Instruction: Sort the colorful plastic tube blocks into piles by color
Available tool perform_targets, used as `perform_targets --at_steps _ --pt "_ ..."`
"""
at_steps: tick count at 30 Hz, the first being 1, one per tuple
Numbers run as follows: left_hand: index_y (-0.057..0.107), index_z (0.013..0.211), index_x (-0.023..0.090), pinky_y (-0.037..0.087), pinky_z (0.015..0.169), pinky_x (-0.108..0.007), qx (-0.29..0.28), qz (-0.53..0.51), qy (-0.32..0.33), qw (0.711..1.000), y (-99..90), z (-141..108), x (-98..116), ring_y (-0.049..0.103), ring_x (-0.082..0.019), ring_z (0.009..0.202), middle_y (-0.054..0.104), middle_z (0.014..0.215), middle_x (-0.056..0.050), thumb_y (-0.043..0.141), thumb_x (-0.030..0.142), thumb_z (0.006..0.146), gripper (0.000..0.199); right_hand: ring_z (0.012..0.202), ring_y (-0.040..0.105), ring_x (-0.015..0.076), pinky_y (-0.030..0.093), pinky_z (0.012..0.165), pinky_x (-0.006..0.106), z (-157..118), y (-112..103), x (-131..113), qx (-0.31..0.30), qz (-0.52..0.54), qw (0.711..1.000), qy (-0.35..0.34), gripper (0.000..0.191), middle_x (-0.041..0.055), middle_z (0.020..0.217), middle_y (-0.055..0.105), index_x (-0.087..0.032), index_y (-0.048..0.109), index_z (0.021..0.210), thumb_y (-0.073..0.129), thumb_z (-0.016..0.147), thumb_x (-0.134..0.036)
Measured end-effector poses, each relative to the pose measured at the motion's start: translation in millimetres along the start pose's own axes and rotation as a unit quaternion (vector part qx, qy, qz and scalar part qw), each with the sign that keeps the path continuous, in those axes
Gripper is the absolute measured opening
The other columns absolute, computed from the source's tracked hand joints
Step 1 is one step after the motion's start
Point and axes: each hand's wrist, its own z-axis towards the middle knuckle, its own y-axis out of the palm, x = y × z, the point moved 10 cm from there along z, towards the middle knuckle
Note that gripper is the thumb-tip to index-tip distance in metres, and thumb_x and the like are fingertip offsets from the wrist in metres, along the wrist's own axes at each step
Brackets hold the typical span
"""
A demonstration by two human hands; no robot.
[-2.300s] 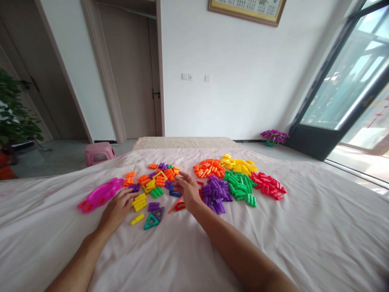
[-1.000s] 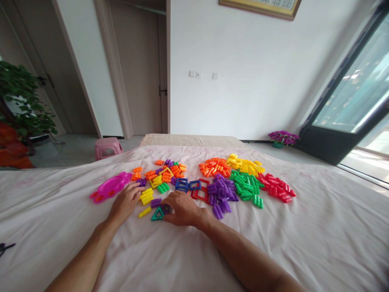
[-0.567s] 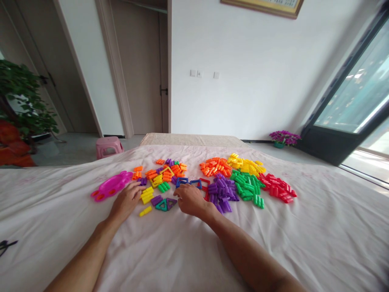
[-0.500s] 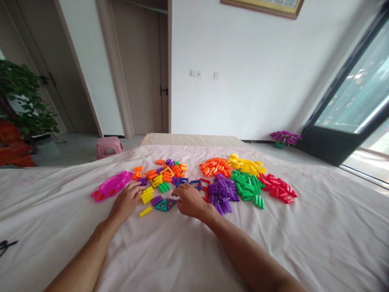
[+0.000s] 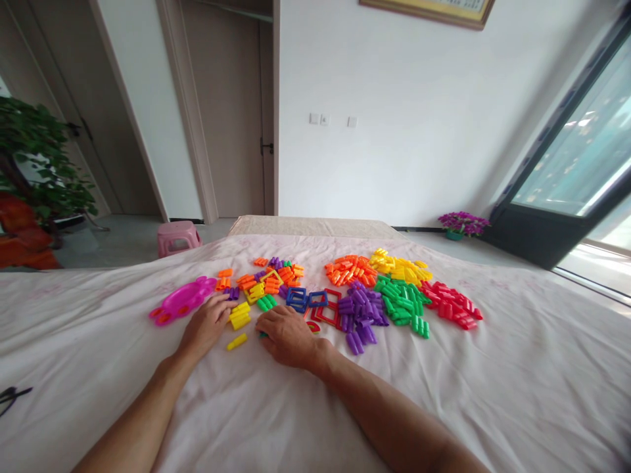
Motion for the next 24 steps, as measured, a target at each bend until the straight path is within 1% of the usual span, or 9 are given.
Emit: perform_targets --at_steps 2,3,5,7,9,12,16,19,24 --pt "0.075 0.108 0.022 0.043 0.112 -0.042 -0.003 -0.001 -0.002 1.000 0.8 0 -1 0.059 -0.024 0.124 0.066 0.130 -0.008 0.041 0.035 0.094 0.039 0.097 0.059 0.0218 0.044 0.090 0.036 0 -4 5 0.012 -0.027 0.999 0.032 0.013 0.0067 0.097 0.071 -0.020 0.069 0.097 0.057 0.092 -0.023" --pt "0.075 0.108 0.022 0.043 0.112 -0.042 -0.004 -0.002 -0.002 1.000 1.3 0 -2 0.058 -0.024 0.124 0.066 0.130 -0.008 0.041 0.035 0.094 0.039 0.098 0.059 0.0220 0.045 0.089 0.035 0 -6 4 0.018 -0.032 0.999 0.036 0.014 0.0070 0.097 0.071 -0.020 0.069 0.097 0.057 0.092 -0.023" --pt "0.075 0.108 0.021 0.042 0.112 -0.042 -0.007 -0.003 0.000 1.000 2.2 1 -2 0.058 -0.024 0.124 0.066 0.130 -0.009 0.041 0.035 0.094 0.040 0.106 0.058 0.0221 0.044 0.092 0.035 0 -6 -4 0.027 -0.022 0.999 0.015 0.020 0.0068 0.113 0.070 -0.020 0.067 0.110 0.057 0.092 -0.023" --pt "0.075 0.108 0.021 0.042 0.112 -0.041 -0.008 -0.002 0.002 1.000 2.7 1 -2 0.058 -0.023 0.124 0.066 0.129 -0.009 0.041 0.035 0.094 0.040 0.119 0.053 0.0219 0.041 0.101 0.036 0 -3 -19 0.029 -0.006 0.999 -0.034 0.033 0.0052 0.133 0.063 -0.022 0.060 0.126 0.057 0.093 -0.023" --pt "0.075 0.108 0.021 0.043 0.112 -0.040 -0.006 0.001 0.003 1.000 2.2 1 -2 0.058 -0.023 0.124 0.066 0.128 -0.009 0.041 0.034 0.093 0.040 0.127 0.049 0.0211 0.037 0.107 0.035 0 4 -35 0.019 0.002 0.996 -0.087 0.038 0.0035 0.142 0.057 -0.022 0.056 0.133 0.055 0.095 -0.024" --pt "0.075 0.107 0.021 0.043 0.111 -0.040 -0.001 0.007 0.003 1.000 1.3 2 -2 0.058 -0.024 0.124 0.066 0.128 -0.010 0.041 0.032 0.092 0.039 0.117 0.056 0.0181 0.040 0.103 0.031 2 17 -45 -0.006 0.003 0.994 -0.112 0.030 0.0025 0.132 0.063 -0.021 0.059 0.129 0.049 0.100 -0.025" --pt "0.075 0.108 0.021 0.042 0.112 -0.042 -0.006 0.008 -0.003 1.000 3.5 2 -5 0.057 -0.025 0.126 0.066 0.129 -0.009 0.041 0.034 0.092 0.040 0.097 0.061 0.0175 0.045 0.089 0.030 7 24 -36 -0.017 -0.017 0.998 -0.066 0.023 0.0024 0.109 0.069 -0.022 0.066 0.115 0.049 0.101 -0.029" --pt "0.076 0.109 0.022 0.041 0.113 -0.042 -0.010 0.009 -0.007 1.000 6.1 2 -8 0.057 -0.025 0.126 0.065 0.129 -0.009 0.041 0.033 0.092 0.040 0.095 0.061 0.0187 0.045 0.087 0.031 9 24 -31 -0.009 -0.026 0.998 -0.048 0.021 0.0037 0.105 0.069 -0.021 0.066 0.114 0.055 0.098 -0.029" --pt "0.075 0.109 0.021 0.042 0.113 -0.042 -0.008 0.008 -0.003 1.000 8.4 2 -11 0.057 -0.025 0.125 0.066 0.129 -0.010 0.041 0.034 0.092 0.040 0.093 0.061 0.0189 0.045 0.086 0.031 6 19 -26 0.004 0.001 0.999 -0.036 0.022 0.0041 0.103 0.069 -0.021 0.065 0.114 0.055 0.095 -0.021"
